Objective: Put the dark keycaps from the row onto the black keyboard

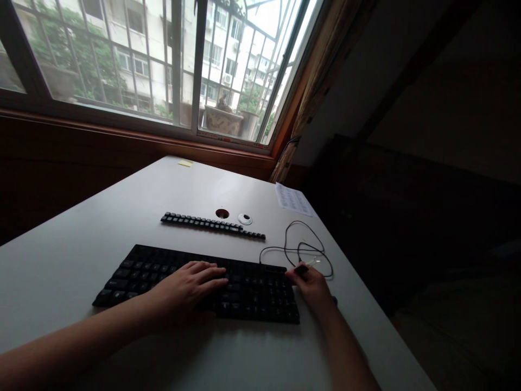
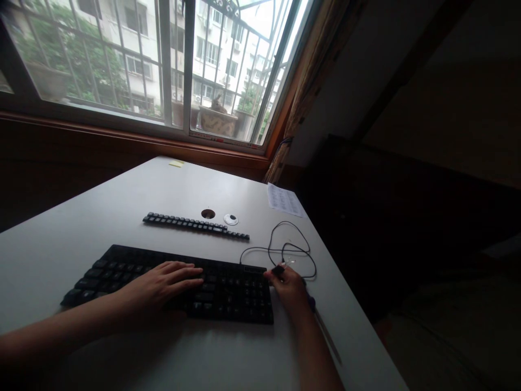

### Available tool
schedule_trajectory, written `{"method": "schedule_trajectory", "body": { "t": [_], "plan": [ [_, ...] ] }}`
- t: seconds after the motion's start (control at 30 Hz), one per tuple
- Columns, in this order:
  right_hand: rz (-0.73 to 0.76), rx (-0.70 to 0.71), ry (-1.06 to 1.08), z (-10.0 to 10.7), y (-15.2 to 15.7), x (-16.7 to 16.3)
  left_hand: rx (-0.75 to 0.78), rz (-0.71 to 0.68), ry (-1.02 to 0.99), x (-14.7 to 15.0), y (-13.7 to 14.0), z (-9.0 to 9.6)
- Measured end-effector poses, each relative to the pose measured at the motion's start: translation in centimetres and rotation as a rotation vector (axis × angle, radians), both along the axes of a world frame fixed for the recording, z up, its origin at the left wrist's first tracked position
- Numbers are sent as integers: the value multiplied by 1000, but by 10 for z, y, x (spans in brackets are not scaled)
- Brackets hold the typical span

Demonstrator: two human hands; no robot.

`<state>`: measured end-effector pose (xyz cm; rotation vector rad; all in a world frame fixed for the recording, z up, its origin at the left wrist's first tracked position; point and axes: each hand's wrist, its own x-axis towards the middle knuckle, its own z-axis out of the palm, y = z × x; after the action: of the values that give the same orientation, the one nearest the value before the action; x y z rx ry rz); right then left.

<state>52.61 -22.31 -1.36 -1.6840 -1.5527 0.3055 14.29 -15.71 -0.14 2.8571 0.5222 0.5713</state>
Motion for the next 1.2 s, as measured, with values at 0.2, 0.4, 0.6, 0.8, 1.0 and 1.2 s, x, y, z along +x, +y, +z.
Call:
{"method": "schedule_trajectory", "body": {
  "t": [0.2,0.4,0.6,0.8,1.0,1.2],
  "plan": [
    [95,7,-218,12,0,-3,4,4,70,2,0,4],
    [108,-30,-207,18,-2,-6,-8,10,49,1,1,3],
    [27,-37,26,6,0,0,-19,-1,36,2,2,1],
    [-33,-15,67,1,1,-1,-41,4,47,2,1,2],
    [30,9,-149,2,1,-2,-53,-1,6,2,1,3],
    [144,26,-440,17,-4,-12,-48,0,32,2,2,1]
  ]
}}
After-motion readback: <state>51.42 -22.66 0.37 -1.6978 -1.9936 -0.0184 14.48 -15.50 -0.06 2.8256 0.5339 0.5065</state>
